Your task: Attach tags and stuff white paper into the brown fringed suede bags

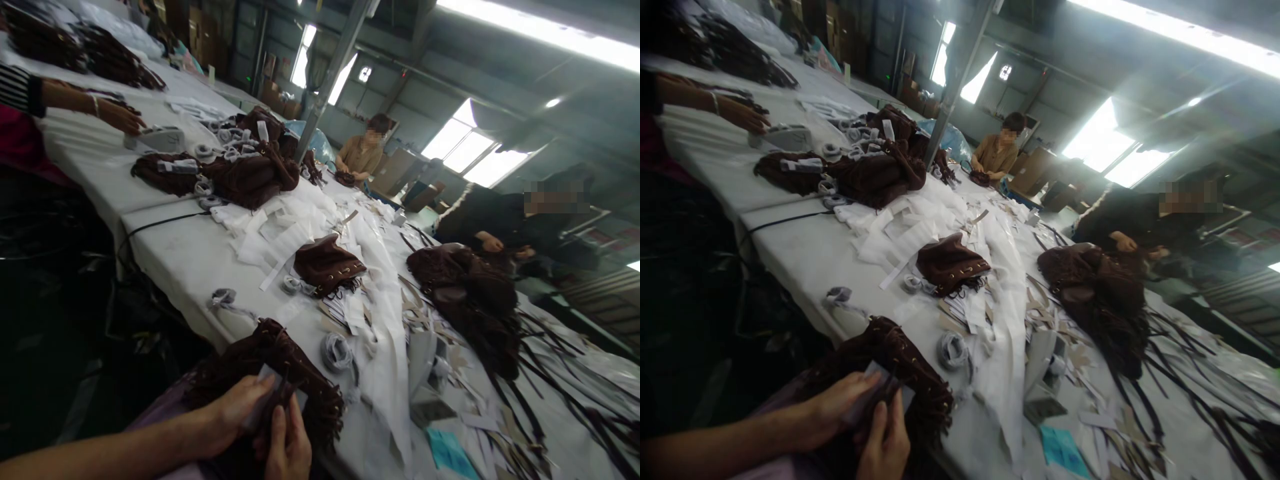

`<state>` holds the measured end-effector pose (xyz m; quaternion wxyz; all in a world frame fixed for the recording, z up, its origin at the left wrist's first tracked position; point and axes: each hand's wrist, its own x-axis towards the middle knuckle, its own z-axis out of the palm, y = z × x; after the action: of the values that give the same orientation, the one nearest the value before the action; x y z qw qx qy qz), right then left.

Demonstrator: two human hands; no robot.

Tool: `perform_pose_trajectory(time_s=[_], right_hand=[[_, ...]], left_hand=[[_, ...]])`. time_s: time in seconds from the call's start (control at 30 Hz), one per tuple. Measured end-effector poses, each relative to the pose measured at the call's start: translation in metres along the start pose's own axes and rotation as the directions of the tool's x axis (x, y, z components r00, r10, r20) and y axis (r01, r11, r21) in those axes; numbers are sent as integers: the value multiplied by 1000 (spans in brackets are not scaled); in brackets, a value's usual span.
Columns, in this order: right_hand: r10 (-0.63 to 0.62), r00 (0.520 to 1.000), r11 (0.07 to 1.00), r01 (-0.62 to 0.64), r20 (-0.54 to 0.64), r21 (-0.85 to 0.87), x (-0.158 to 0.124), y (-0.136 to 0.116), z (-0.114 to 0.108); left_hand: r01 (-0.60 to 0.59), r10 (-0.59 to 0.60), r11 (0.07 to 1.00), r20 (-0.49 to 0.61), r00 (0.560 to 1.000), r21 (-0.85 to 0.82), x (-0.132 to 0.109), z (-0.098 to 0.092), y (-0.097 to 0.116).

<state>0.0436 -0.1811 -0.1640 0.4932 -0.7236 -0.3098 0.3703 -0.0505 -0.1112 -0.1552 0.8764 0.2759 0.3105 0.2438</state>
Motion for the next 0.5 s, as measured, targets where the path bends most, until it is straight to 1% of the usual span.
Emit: perform_pose_trajectory(time_s=[0.07,0.13,0.17,0.23,0.27,0.33,0.4,0.43,0.47,0.5], right_hand=[[-39,999,995,37,-22,-89,-3,-3,1],[-52,998,988,47,-33,-148,-5,-6,2],[-57,998,983,49,-41,-175,-7,-8,3],[-70,995,969,53,-66,-240,-9,-13,2],[-79,993,958,50,-93,-284,-10,-15,1],[-103,976,923,21,-193,-383,-10,-17,-5],[-126,944,896,-24,-306,-443,-9,-15,-15],[-132,930,896,-36,-343,-443,-8,-14,-20],[-130,925,904,-37,-357,-425,-7,-11,-24],[-121,931,917,-28,-344,-397,-6,-9,-28]], left_hand=[[11,-11,1000,20,1000,18,-1,1,-1],[10,-12,999,30,999,50,-5,1,1],[7,-8,998,14,1000,70,-6,1,2],[-8,14,996,-58,998,93,-9,1,5],[-17,26,996,-101,994,89,-9,1,7],[-26,34,998,-166,986,49,-8,1,9],[-2,2,1000,-182,983,-3,-7,1,10],[14,-18,1000,-185,983,-23,-6,1,10],[24,-30,999,-186,982,-38,-5,1,9],[29,-37,998,-186,982,-48,-4,0,9]])
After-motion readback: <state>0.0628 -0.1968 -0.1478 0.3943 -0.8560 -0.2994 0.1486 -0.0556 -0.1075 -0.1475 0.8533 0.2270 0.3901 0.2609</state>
